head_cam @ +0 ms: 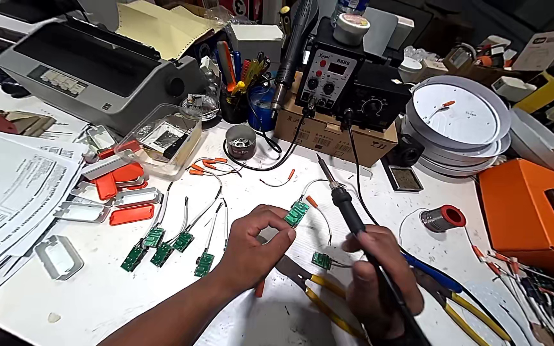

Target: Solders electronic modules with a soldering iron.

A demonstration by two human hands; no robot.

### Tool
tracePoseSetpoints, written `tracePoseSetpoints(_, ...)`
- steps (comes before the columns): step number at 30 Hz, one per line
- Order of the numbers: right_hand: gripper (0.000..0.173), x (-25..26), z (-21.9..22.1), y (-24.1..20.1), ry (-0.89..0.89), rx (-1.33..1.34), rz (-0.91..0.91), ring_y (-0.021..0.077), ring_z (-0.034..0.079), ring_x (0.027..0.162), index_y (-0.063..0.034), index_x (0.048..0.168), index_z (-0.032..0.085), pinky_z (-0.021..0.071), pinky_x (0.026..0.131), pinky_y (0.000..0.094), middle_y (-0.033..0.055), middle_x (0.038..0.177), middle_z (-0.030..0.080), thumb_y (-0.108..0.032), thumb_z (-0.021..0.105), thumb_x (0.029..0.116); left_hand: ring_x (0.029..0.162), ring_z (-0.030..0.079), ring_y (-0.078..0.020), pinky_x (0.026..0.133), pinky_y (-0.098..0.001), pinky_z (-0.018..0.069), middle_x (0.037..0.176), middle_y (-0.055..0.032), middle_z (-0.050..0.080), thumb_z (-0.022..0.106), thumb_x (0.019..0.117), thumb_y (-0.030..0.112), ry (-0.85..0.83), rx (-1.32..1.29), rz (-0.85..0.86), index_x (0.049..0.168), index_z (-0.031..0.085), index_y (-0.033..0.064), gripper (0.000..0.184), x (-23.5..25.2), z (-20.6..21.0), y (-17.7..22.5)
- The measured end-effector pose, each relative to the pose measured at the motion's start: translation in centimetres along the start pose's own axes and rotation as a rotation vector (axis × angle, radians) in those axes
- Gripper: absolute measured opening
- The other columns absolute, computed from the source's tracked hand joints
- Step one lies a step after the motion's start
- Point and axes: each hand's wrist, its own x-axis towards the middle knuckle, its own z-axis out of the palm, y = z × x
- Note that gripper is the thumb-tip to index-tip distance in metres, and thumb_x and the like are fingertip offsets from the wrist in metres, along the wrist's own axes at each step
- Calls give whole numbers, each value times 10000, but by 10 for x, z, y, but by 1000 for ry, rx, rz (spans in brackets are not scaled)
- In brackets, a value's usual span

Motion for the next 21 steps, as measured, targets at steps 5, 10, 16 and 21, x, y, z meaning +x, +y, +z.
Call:
tracePoseSetpoints(5,343,11,-12,0,207,439,239,95,718,838,-228,1269,698,591,750,242,-30,982,767,-434,526,1056,988,692,-112,858,-262,577,1007,-73,738,681,941,82,79,-87,-13,870,721,22,102,5,-1,-3)
tracePoseSetpoints(10,333,9,-12,6,332,879,532,127,709,687,-103,1115,719,588,641,264,48,782,736,-322,471,1082,954,707,-118,831,-267,592,1004,-84,746,686,935,60,184,-130,-55,878,735,17,87,9,-1,-4)
tracePoseSetpoints(16,358,2,-1,6,306,930,673,109,685,620,-98,1055,732,574,601,254,40,707,709,-314,447,1084,898,700,-111,780,-240,586,997,-94,741,710,918,64,256,-28,-49,873,746,12,78,11,0,-5)
tracePoseSetpoints(21,350,0,2,8,325,913,709,113,683,597,-78,1042,724,575,584,255,49,683,703,-295,453,1084,987,695,-137,860,-271,573,998,-81,750,726,911,90,276,51,-15,867,758,35,78,10,0,-5)
